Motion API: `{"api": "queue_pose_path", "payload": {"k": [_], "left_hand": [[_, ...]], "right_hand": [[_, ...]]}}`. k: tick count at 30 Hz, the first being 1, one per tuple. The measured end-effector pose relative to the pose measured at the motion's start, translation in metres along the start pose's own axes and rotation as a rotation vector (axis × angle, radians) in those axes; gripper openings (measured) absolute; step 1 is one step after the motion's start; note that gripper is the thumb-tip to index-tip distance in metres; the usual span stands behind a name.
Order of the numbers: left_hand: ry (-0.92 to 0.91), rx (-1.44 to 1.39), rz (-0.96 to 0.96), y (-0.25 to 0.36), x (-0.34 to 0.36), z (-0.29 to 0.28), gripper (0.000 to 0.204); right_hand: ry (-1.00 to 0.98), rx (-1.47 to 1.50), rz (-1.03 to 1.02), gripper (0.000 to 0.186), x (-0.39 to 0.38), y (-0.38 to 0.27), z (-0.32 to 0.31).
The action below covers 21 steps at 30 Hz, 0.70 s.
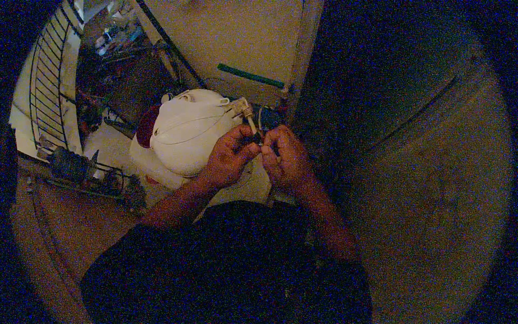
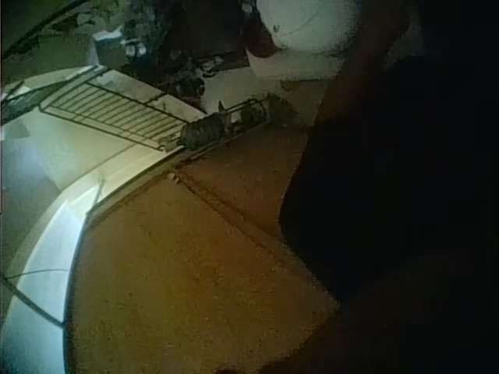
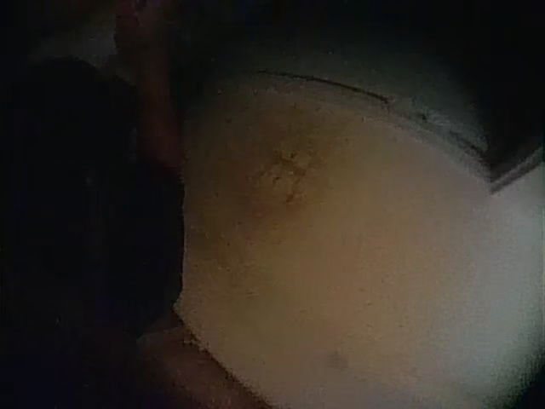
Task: Repairing or wrapping a power cord with electrical tape and wire strippers.
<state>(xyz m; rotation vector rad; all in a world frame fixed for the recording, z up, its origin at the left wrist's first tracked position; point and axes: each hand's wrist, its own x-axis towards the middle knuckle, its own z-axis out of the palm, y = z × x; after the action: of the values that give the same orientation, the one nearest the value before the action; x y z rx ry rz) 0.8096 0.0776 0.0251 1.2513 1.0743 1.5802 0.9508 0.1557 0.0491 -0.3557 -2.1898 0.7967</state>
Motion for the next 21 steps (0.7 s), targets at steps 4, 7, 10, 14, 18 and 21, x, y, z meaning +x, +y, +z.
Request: {"api": "queue_pose_path", "payload": {"k": [4, 7, 10, 14, 18, 21], "left_hand": [[0.007, -0.07, 0.056, -0.001, 0.001, 0.005, 0.017], [0.036, 0.108, 0.014, 0.014, 0.009, -0.002, 0.016], [0.047, -0.084, 0.009, 0.012, 0.013, -0.005, 0.016], [-0.003, 0.015, 0.008, 0.009, 0.012, -0.012, 0.018], [-0.019, -0.065, 0.004, 0.011, 0.012, -0.015, 0.018], [-0.023, -0.017, 0.021, 0.02, 0.012, -0.013, 0.017]], "right_hand": [[-0.004, 0.053, 0.018, 0.01, -0.006, 0.001, -0.005], [0.082, 0.127, 0.109, 0.03, -0.008, -0.003, -0.004], [0.194, 0.28, 0.234, 0.035, -0.002, -0.008, 0.001], [0.173, 0.005, 0.049, 0.027, 0.007, 0.0, -0.007], [0.118, -0.006, -0.017, 0.015, 0.011, -0.006, -0.013], [0.06, -0.072, 0.001, 0.011, 0.016, -0.009, -0.011]]}}
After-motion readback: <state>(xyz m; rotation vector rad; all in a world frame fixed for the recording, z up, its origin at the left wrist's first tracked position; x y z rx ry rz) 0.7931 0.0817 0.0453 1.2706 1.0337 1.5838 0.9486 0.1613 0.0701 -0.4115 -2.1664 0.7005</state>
